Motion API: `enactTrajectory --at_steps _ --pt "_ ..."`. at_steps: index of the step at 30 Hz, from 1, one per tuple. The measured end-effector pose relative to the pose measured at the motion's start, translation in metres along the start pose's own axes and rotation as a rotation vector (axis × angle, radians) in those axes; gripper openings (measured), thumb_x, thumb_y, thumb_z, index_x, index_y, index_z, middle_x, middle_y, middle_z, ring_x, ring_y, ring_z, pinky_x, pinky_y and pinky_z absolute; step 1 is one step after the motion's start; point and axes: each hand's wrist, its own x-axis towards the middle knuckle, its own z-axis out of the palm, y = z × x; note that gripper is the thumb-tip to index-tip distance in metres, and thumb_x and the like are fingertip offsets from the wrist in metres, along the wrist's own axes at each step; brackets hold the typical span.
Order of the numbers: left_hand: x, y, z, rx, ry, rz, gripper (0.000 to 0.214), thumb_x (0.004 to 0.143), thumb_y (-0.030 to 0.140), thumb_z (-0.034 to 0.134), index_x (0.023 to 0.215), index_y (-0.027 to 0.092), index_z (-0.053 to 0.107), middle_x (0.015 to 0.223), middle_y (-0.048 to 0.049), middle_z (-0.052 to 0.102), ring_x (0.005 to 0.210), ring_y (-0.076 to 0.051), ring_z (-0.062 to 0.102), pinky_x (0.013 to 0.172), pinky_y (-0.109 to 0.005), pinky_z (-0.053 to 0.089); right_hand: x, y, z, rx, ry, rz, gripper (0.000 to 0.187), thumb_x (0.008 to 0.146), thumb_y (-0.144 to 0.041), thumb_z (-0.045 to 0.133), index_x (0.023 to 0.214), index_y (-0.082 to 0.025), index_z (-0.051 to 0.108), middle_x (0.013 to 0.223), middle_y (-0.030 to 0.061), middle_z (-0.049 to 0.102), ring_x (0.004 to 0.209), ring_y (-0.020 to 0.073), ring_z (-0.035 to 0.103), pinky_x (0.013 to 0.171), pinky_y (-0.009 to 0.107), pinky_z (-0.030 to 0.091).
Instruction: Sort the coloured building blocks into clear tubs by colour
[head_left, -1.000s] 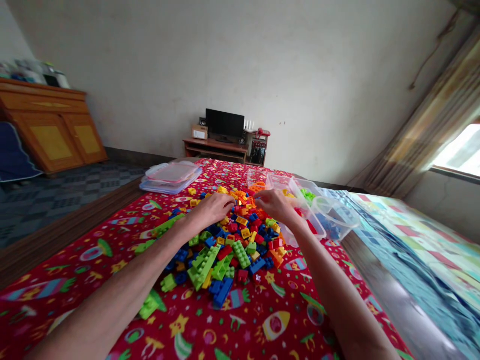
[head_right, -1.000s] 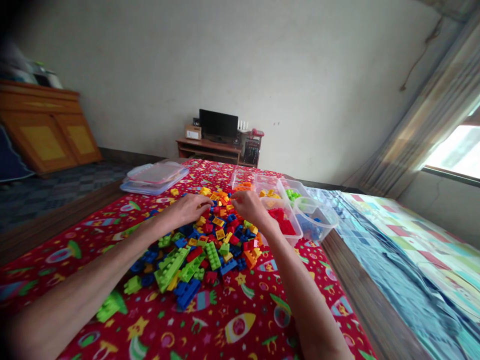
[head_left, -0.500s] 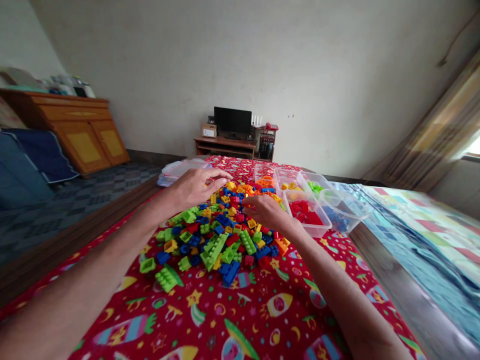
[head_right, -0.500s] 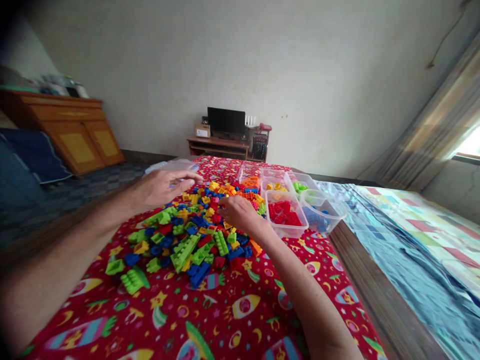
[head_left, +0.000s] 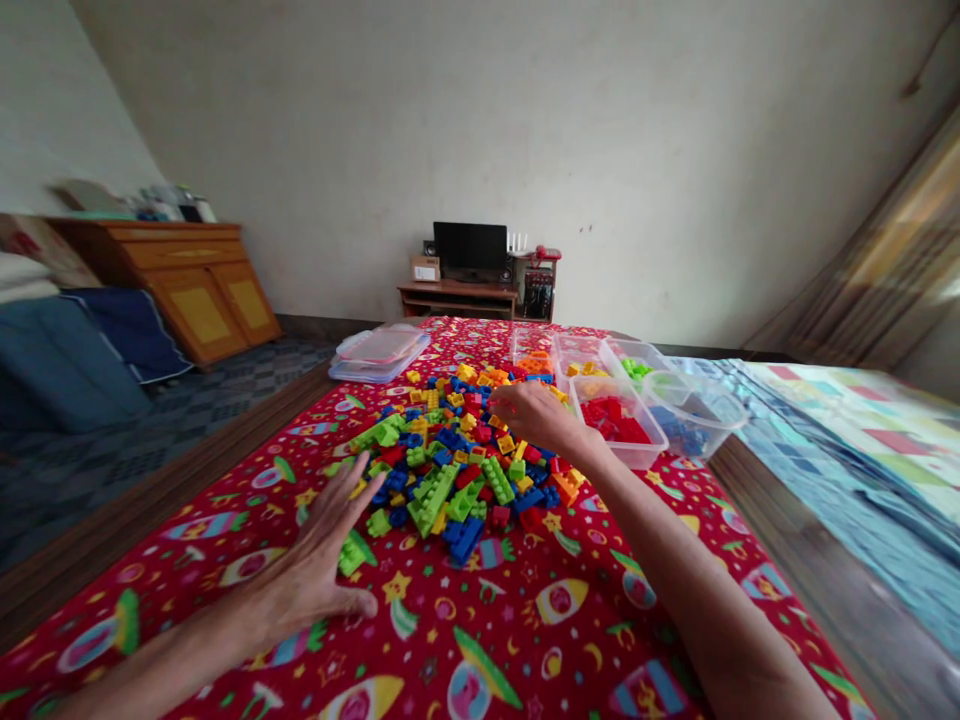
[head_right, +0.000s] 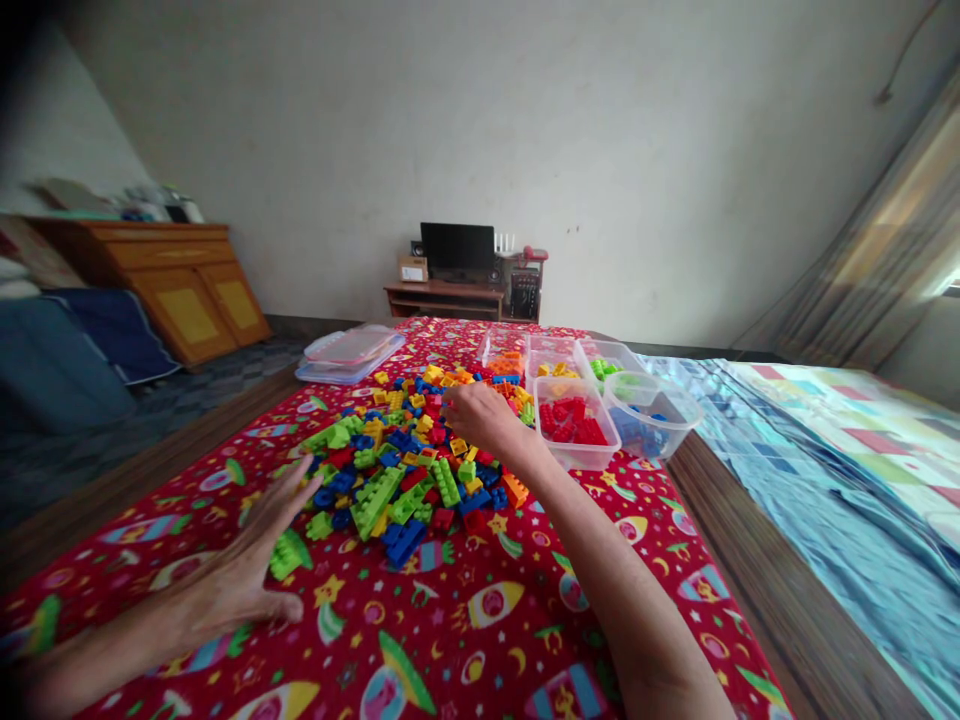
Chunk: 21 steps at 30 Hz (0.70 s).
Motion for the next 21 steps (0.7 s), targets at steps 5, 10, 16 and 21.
enactTrajectory --at_steps 5,10,16,21 --pt "0.049 0.028 0.013 0.044 0.117 0.186 0.112 0.064 0.076 0.062 0.150 0.042 0.000 0.160 -0.0089 -0.012 0.143 -0.047 0.003 0.107 -0.070 0.018 0.001 0.003 0.002 -0.009 -0.009 -0.001 0.022 0.093 -0.023 0.046 0.095 -0.015 0.066 0.085 0.0084 0.068 0.072 0.0133 0.055 0.062 0.025 0.029" --pt "0.094 0.045 0.014 0.106 0.046 0.315 0.074 0.076 0.064 0.061 0.142 0.052 0.029 0.160 0.0004 0.014 0.142 -0.042 0.016 0.110 -0.070 0.005 0.002 0.008 0.003 -0.022 -0.006 0.022 0.024 0.092 -0.021 0.045 0.096 -0.017 0.068 0.093 0.0096 0.070 0.081 0.0155 0.061 0.065 0.024 0.032" --pt "0.141 0.052 0.009 0.047 -0.014 0.284 0.061 0.082 0.062 0.055 0.137 0.039 0.047 0.152 -0.0053 0.036 0.140 -0.036 0.028 0.112 -0.066 0.005 0.003 0.018 0.003 -0.060 0.021 0.059 0.026 0.091 -0.020 0.043 0.097 -0.016 0.068 0.086 0.0092 0.070 0.075 0.0149 0.058 0.060 0.025 0.029" --pt "0.185 0.039 0.014 -0.031 0.084 0.136 0.055 0.087 0.060 0.048 0.128 0.023 0.058 0.151 -0.0118 0.037 0.139 -0.031 0.031 0.114 -0.055 0.019 0.002 0.023 0.001 -0.074 0.039 0.092 0.024 0.089 -0.015 0.044 0.089 -0.015 0.068 0.079 0.0073 0.067 0.066 0.0118 0.051 0.059 0.025 0.026"
